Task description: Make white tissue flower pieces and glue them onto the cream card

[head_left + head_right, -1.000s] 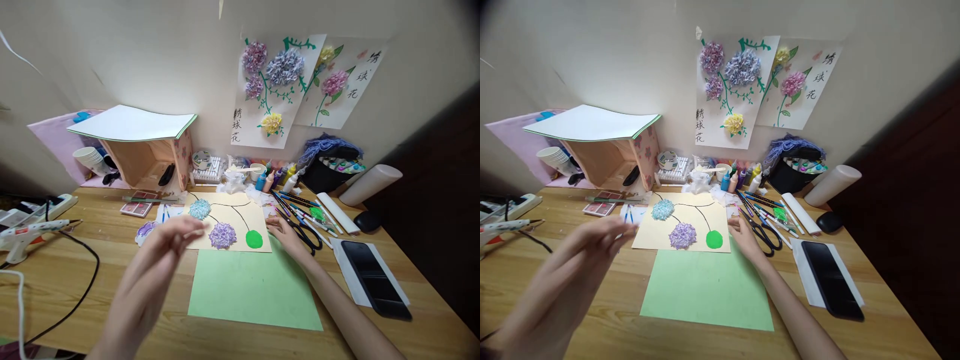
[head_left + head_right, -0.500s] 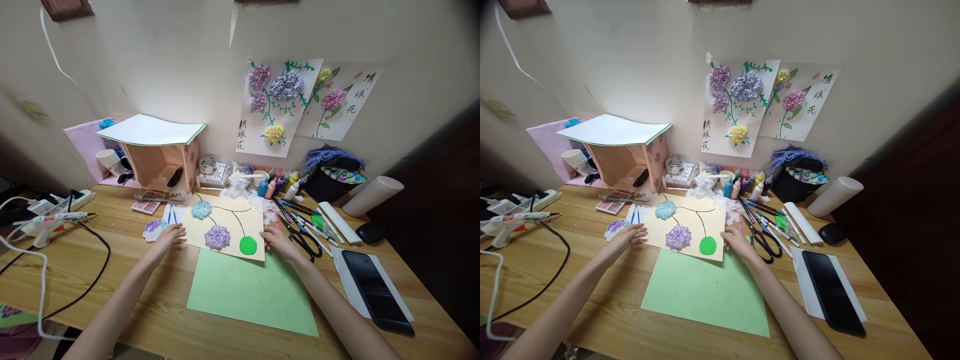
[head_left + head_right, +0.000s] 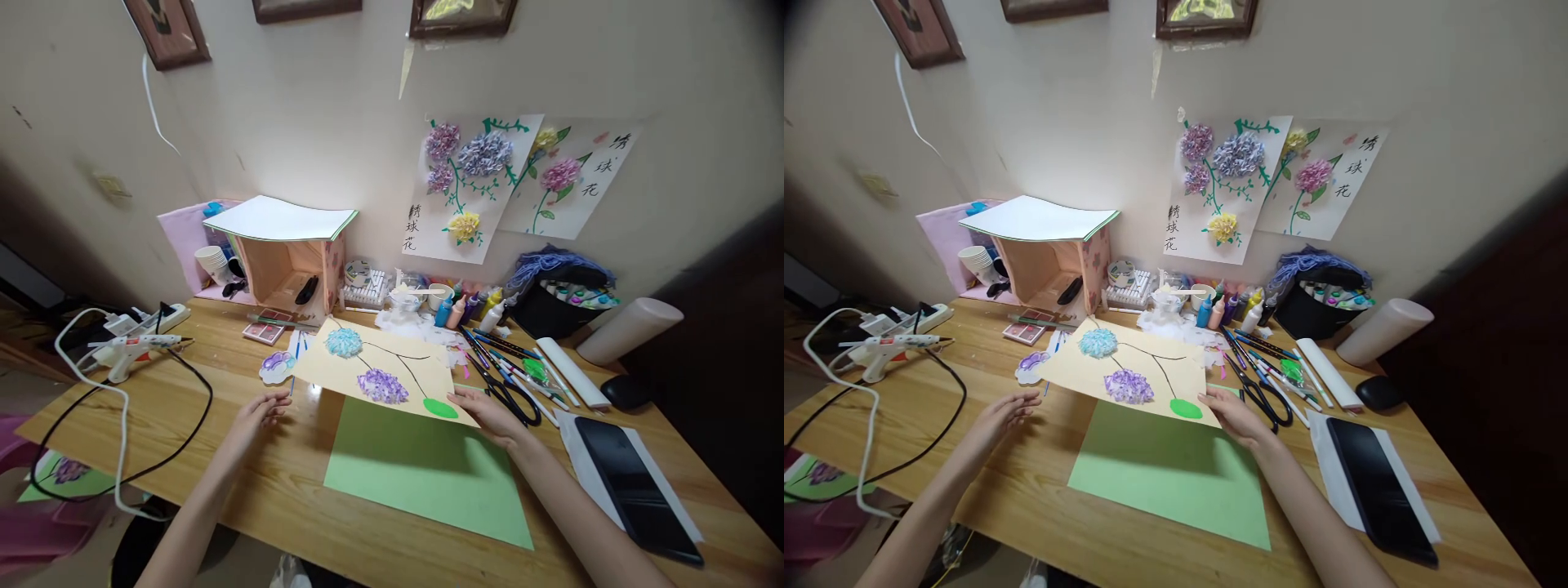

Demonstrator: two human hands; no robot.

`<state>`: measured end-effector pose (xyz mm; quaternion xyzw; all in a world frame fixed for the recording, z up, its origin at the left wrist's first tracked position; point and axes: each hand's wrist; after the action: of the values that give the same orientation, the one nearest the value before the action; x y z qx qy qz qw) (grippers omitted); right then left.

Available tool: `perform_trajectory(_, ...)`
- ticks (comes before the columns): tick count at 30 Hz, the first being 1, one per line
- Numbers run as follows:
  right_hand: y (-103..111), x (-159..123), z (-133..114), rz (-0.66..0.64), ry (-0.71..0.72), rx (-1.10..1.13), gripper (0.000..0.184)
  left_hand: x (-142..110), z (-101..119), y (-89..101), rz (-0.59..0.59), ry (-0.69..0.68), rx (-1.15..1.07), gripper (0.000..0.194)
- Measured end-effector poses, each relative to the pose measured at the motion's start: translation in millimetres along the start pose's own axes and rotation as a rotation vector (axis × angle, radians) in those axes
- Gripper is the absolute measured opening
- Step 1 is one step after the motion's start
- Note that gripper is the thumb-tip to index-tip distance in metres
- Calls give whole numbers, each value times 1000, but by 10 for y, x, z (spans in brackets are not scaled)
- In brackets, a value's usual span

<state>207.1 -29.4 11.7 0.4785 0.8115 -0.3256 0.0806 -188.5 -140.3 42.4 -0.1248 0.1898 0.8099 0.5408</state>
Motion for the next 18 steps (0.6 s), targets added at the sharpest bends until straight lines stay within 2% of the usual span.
perform_trajectory(3,-66,-57,104,-33,30,10,33,-34,62,-71,-76,45,-146,41)
perform_trajectory(7,-151,-72,216,-19,104,-19,38,-186,299,-186,-216,13,-339,49)
perform_trajectory(11,-236,-43,283,14,170,-102,43,-286,421,-215,-128,11,-236,34)
perform_trajectory(15,-303,66,268,45,229,-150,40,-291,364,-170,-30,28,-114,35)
perform_trajectory(18,-320,237,189,158,272,-187,40,-289,308,-131,17,32,-85,35)
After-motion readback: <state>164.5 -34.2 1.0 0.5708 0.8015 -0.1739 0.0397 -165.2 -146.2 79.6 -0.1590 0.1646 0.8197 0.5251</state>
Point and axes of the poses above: each hand's wrist, its own x-axis towards the middle knuckle, its own y-axis out of the back of the hand, z = x × y, and after that the axes turned 9 degrees about x, right-handed
